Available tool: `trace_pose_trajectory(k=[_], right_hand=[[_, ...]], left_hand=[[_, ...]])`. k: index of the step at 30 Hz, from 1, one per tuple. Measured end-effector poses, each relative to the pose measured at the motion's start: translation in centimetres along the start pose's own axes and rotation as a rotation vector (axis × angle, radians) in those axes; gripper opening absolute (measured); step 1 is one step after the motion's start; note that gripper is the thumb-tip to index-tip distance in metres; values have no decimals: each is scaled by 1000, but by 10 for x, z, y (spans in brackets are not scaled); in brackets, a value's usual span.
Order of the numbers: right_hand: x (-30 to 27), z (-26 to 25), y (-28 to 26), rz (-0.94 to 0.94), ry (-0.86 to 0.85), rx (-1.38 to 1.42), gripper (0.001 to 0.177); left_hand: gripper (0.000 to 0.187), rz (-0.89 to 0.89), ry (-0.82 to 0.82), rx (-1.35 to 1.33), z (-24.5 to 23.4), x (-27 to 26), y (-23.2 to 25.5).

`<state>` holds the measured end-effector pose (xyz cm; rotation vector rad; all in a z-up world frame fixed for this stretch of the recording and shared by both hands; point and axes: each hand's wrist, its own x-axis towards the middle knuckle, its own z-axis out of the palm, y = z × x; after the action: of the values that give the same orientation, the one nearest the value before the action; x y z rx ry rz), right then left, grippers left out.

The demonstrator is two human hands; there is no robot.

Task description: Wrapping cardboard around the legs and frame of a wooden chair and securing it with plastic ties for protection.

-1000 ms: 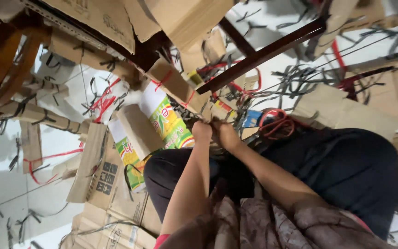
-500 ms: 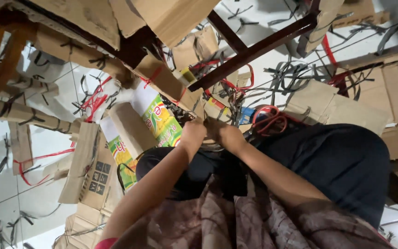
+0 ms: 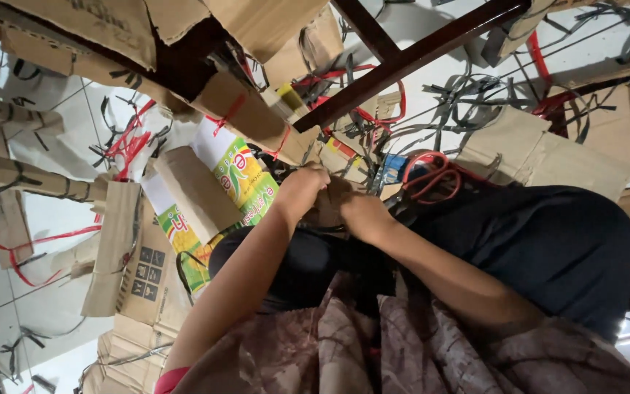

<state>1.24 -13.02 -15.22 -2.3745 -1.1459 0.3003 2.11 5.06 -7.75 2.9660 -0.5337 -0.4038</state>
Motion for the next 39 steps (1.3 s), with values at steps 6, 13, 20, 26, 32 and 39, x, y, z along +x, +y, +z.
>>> trace_pose_trajectory(k=[6, 13, 20, 26, 32, 39], right_hand=[[3, -62, -30, 33, 5, 85, 22], [11, -58, -1, 94, 361, 524, 15], [31, -3, 8, 18, 552, 748, 11], [28, -10, 4, -3, 550, 626, 3], [26, -15, -5, -120, 558, 344, 10], [39, 9, -2, -173, 481, 170, 1]], left_hand=[[10, 21, 17, 4, 0, 4, -7], [23, -97, -53, -87, 4, 2, -10], [23, -159, 177, -229, 27, -15, -24], [22, -315, 160, -77, 34, -5, -18], [20, -291, 75, 32, 44, -6, -24], [55, -360, -93, -130, 1, -14, -1]])
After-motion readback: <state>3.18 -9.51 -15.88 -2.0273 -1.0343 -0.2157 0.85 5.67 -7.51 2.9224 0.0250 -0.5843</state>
